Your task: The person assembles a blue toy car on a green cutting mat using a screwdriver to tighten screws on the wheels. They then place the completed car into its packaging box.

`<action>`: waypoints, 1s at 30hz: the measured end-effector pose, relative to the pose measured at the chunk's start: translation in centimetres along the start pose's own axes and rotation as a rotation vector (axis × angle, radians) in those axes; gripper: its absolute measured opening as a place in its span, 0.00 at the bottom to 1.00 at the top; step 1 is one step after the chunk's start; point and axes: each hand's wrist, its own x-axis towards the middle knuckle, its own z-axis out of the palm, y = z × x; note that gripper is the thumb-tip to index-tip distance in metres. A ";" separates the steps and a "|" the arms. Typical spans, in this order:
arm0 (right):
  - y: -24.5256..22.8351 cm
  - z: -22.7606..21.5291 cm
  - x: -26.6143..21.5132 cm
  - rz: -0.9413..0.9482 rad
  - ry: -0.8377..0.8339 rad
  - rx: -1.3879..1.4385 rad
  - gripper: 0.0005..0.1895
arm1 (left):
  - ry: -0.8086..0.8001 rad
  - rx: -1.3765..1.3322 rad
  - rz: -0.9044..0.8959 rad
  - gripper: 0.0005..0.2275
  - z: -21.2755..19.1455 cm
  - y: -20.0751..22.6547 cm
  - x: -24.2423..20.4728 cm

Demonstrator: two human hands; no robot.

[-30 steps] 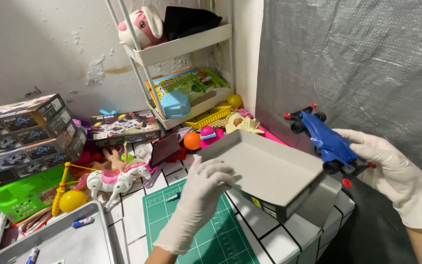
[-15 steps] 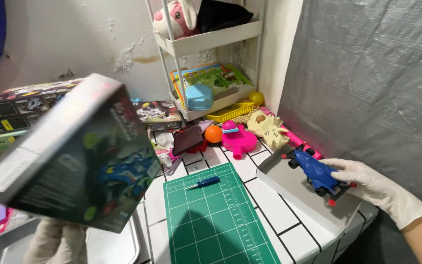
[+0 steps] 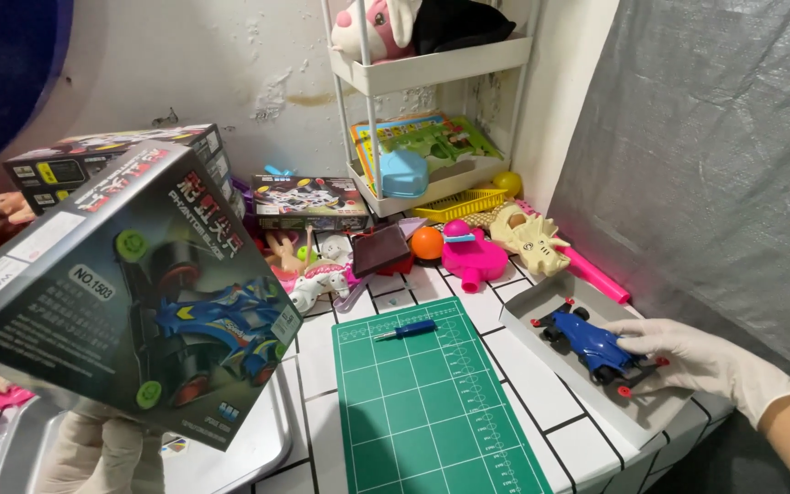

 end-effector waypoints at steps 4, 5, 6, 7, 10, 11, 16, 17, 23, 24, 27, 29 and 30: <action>1.0 1.7 -1.1 0.015 0.008 0.055 0.29 | -0.037 -0.085 0.059 0.29 -0.2 -0.4 -0.3; 1.0 2.5 -1.9 0.017 0.012 0.056 0.29 | -0.038 -0.086 0.055 0.29 -0.3 -0.5 -0.2; 0.9 3.3 -2.6 0.039 0.003 0.048 0.30 | -0.027 -0.067 0.045 0.29 -0.4 -0.7 -0.1; 0.9 4.1 -3.4 0.059 -0.006 0.040 0.31 | -0.016 -0.049 0.037 0.29 -0.4 -0.8 0.1; 0.6 5.5 -4.5 0.052 0.012 0.082 0.30 | -0.065 -0.165 -0.024 0.26 -2.3 -3.0 0.8; 0.6 5.4 -4.1 0.052 0.014 0.082 0.30 | -0.065 -0.166 -0.026 0.26 -2.1 -3.0 0.7; -0.9 5.9 -3.5 -0.014 0.011 0.005 0.31 | -0.044 -0.162 -0.014 0.21 -3.3 -5.1 1.3; -1.3 6.1 -3.6 -0.014 0.014 0.006 0.31 | -0.047 -0.163 -0.016 0.21 -3.1 -4.8 1.0; -1.7 6.2 -2.1 -0.045 0.005 -0.124 0.29 | 0.020 -0.012 -0.054 0.26 -3.5 -4.6 1.1; -1.7 6.2 -1.9 -0.045 -0.008 -0.144 0.29 | 0.030 0.053 -0.062 0.25 -3.8 -4.9 1.3; -1.9 6.7 -2.4 -0.038 -0.003 -0.160 0.28 | -0.001 0.146 -0.046 0.22 -6.9 -8.4 2.5; -1.8 6.4 -1.7 -0.037 0.015 -0.158 0.27 | -0.041 0.170 -0.017 0.21 -6.7 -9.3 2.3; -1.5 5.8 -0.6 -0.067 0.018 -0.258 0.26 | -0.018 0.090 0.017 0.22 -5.1 -8.5 1.6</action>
